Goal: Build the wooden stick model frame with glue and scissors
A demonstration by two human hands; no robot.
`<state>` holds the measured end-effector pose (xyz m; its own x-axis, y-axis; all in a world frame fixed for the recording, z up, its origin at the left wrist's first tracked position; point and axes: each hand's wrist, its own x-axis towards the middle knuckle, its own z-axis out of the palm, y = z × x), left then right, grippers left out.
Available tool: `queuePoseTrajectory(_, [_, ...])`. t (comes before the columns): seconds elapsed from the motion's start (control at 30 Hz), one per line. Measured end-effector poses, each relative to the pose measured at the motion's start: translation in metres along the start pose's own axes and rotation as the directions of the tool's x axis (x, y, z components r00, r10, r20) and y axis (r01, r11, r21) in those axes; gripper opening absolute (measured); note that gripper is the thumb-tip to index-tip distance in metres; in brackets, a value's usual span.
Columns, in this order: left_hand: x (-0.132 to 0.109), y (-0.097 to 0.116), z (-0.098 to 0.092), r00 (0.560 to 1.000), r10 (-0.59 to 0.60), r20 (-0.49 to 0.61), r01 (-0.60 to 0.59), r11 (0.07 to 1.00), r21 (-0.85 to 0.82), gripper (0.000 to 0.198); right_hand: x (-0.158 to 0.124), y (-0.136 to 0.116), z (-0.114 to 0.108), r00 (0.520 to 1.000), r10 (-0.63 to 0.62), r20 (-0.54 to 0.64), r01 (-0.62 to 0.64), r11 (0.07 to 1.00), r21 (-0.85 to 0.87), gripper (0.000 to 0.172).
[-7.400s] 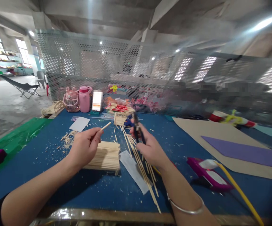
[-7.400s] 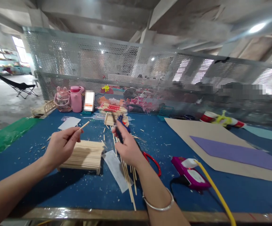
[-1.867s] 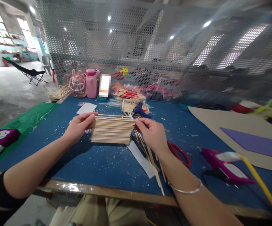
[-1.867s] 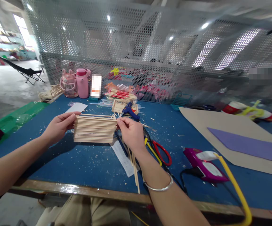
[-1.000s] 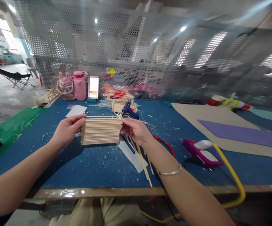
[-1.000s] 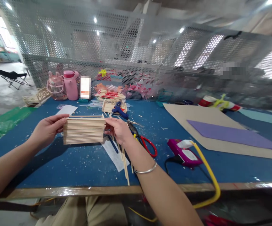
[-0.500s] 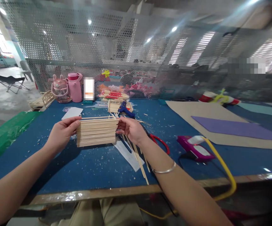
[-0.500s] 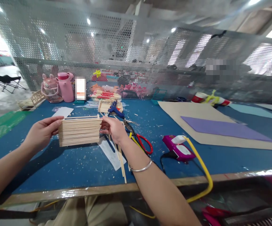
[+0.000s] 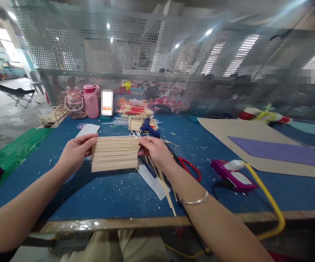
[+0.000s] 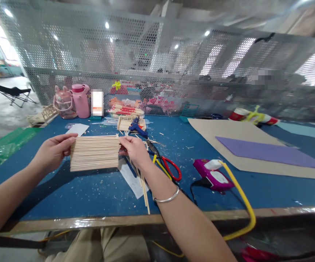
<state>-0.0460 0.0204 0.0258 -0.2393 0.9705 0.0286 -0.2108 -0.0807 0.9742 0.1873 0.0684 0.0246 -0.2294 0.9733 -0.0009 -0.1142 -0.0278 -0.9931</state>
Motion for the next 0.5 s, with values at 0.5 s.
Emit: queuePoseTrajectory(0.5, [0.017, -0.015, -0.006, 0.903, -0.420, -0.086, 0.428, 0.899, 0.094, 0.021, 0.011, 0.013, 0.003, 0.900, 0.429, 0.071, -0.389, 0.867, -0.313, 0.030])
